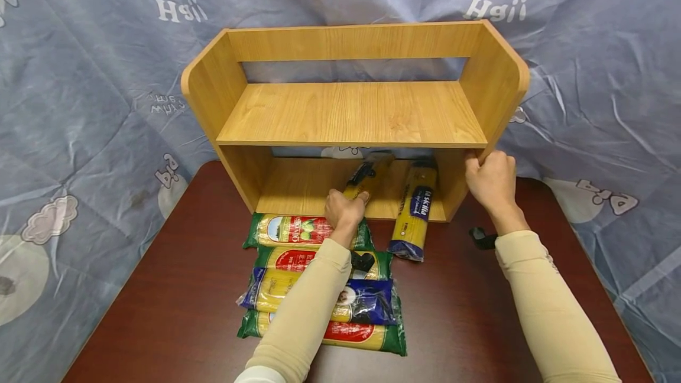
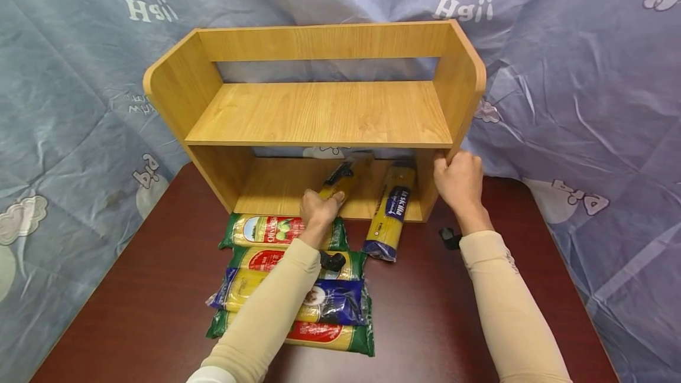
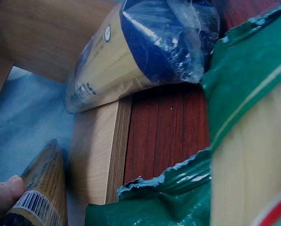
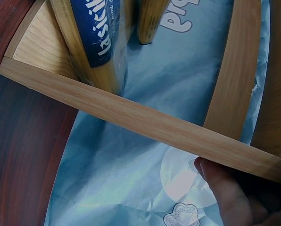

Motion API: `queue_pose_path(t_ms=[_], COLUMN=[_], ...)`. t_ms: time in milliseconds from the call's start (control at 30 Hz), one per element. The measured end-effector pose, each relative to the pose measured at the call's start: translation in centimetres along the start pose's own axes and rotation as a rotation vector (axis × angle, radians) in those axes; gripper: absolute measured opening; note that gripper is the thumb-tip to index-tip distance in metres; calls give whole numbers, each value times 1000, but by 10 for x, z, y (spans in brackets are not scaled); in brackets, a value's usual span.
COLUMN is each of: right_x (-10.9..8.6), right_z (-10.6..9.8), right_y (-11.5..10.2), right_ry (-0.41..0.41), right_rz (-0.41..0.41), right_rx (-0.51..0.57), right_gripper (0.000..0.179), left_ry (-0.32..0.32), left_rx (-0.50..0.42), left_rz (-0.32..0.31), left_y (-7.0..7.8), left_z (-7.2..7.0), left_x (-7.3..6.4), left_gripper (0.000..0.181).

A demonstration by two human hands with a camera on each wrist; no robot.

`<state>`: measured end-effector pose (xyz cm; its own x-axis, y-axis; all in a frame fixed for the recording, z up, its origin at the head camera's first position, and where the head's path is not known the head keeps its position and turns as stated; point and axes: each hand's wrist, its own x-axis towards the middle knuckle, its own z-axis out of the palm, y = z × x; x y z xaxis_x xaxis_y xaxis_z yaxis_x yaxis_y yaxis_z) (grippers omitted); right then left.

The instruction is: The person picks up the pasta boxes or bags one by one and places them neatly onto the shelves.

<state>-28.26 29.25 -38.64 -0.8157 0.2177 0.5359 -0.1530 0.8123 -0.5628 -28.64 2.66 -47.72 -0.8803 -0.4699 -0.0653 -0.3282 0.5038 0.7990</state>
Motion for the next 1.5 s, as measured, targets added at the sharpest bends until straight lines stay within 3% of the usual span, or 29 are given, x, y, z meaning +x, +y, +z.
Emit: queue_pose_path(t_ms=[300,700,967,1133,1267,1500], right_x=[-1,-3,-2,-2,-2,0], right_z=[1,1,2,4,3,2], right_y=[-1,1,0,-1,-1,0], right_ry=[20,-1,4,-5,12,5], right_rz=[-32,5,1,-7,-15,-19], right_rx=[6,-5,-1,-1,0,-1], right_gripper=[36,35,36,37,35,34], left_ry=[-33,-181,-238,-248,-267,-297], left_rx=[-7,59,128,155,199,209], left_rz=[-25,-28,40,61,113,152], left_y=[-2,1,6,7,8,8], left_z=[3,6,5,7,6,5], left_x=[2,-2,-9,-14,-15,-16], left_gripper=[64,62,72,69,72,74])
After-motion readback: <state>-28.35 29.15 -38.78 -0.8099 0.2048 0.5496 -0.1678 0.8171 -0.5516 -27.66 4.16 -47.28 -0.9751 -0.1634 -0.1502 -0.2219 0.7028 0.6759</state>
